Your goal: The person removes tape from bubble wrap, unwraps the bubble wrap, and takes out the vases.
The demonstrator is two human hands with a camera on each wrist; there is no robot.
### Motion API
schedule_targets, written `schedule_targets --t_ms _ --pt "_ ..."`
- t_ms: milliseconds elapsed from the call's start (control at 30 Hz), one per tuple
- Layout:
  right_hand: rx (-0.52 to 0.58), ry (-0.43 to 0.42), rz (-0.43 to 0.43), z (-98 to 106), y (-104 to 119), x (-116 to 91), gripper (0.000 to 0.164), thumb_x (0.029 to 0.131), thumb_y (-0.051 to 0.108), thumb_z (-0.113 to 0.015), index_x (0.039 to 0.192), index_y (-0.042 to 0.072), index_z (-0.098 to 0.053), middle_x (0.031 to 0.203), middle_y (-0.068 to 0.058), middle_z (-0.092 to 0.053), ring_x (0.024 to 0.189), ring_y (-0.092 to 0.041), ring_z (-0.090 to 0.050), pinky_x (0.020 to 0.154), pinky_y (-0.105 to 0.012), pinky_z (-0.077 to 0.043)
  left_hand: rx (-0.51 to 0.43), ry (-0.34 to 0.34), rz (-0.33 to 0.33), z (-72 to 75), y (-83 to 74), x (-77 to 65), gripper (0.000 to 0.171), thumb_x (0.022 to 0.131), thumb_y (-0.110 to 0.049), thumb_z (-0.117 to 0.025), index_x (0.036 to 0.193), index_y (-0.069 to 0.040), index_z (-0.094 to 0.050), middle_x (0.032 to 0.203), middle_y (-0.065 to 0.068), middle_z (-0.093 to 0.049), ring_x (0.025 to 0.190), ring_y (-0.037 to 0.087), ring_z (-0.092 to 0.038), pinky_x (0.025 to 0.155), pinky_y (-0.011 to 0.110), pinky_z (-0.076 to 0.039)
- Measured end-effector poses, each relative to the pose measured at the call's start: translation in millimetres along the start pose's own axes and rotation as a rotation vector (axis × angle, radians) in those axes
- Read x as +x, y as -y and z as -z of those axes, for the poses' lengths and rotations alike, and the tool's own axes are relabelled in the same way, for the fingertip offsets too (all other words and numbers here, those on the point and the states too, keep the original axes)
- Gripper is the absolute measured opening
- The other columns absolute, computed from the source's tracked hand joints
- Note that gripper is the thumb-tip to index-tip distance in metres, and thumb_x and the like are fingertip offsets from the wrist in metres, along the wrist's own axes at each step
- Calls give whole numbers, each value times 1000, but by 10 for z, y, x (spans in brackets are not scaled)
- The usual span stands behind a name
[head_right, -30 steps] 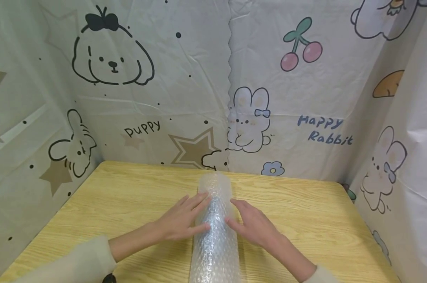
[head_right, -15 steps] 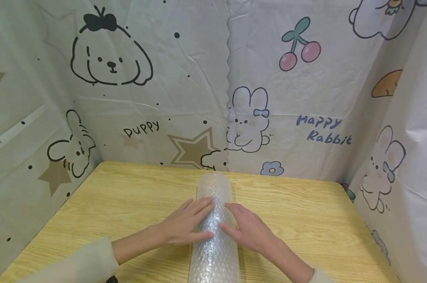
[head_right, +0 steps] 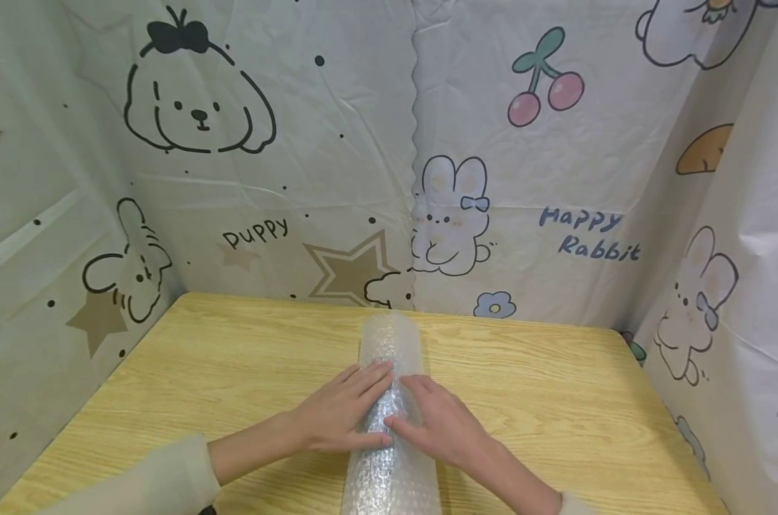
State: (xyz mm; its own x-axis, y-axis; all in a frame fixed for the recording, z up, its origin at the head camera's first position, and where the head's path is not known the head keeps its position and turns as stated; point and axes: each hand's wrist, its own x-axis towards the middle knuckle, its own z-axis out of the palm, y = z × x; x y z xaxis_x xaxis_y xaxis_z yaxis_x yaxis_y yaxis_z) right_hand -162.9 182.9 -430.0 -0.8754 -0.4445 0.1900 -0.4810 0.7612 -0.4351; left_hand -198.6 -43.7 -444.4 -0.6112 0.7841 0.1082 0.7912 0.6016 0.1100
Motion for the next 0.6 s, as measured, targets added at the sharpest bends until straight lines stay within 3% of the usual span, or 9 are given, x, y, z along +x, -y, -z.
schedule_targets --t_ms 133,333,600 --pt "-26 3 28 -28 32 15 66 93 43 -68 141 1 -52 138 -18 -57 124 -36 -56 102 -52 -47 24 -11 -7 -25 -1 -4 98 94 -77 -27 157 -2 -23 164 13 -15 150 26 -14 120 47 -15" --pt "-63 -23 41 -56 65 38 55 93 27 -66 138 -1 -54 134 -19 -60 121 -36 -58 101 -49 -48 25 -24 -17 -44 -2 -4 97 95 -75 -27 157 0 -24 164 15 -17 150 27 -16 120 45 -18" --pt "-136 -142 83 -115 83 105 41 83 13 -69 120 -5 -67 115 -19 -70 103 -33 -69 87 -41 -58 23 -28 -16 -50 -2 -13 96 96 -74 -29 156 1 -25 163 15 -19 150 27 -18 120 45 -20"
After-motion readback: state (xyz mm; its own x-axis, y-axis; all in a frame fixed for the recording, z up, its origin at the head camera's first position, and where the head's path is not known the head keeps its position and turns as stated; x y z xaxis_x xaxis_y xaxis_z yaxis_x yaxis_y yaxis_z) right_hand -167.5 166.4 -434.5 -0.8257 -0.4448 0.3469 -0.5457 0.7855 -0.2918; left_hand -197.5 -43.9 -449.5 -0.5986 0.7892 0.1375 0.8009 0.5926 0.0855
